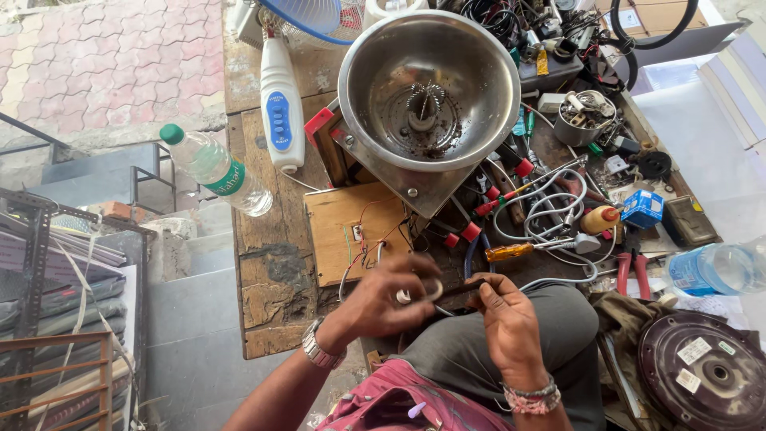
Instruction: The person works at a cluttered workbench, handling wires and electrical components. They strip wire ends, twist connections, and wrap them with electrical tape. The person also picks up and sets down small parts and tools while assembling or repairing an electrical device.
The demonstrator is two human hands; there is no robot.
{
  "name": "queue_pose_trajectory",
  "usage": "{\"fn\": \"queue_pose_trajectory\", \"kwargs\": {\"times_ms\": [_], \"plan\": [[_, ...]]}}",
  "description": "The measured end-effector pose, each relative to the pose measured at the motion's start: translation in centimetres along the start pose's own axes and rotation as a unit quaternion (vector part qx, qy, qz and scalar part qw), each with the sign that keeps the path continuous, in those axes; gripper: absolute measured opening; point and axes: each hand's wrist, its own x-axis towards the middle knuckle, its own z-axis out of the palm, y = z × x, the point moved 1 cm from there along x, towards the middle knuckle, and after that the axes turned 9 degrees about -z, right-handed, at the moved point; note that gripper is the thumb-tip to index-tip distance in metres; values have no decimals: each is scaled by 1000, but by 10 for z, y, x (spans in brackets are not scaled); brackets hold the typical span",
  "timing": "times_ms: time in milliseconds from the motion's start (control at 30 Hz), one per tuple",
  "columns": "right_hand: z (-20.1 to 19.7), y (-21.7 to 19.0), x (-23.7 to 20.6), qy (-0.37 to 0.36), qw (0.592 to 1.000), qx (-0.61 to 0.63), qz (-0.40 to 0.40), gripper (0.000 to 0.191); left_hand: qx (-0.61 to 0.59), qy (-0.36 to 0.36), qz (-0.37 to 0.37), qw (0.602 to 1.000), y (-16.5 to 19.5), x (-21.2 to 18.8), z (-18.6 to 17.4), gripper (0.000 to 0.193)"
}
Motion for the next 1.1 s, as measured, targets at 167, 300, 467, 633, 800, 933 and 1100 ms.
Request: {"fn": "queue_pose_trajectory", "kwargs": {"times_ms": [167, 300, 467, 633, 800, 933, 1100], "plan": [[-1, -6, -2, -22, 997, 72, 31, 15, -136, -114, -124, 976, -5, 2, 6, 25], [13, -11, -20, -70, 994, 20, -83, 14, 10, 18, -82, 996, -6, 8, 8, 22], [16, -22, -32, -87, 984, -15, -154, 11, 224, 116, -117, 961, 3, 11, -2, 35], [3, -20, -20, 16, 997, 33, -69, 15, 107, -26, -111, 988, 12, 12, -6, 33], [-13, -3, -20, 33, 997, 63, -34, 15, 54, 6, -162, 985, 21, 15, 7, 19], [-16, 9, -12, 18, 1000, -9, -8, 26, 213, 79, -96, 969, 36, 17, 15, 11], [-1, 2, -12, -25, 961, -266, -75, 63, 388, 32, -16, 921, 54, 22, 35, 13]]}}
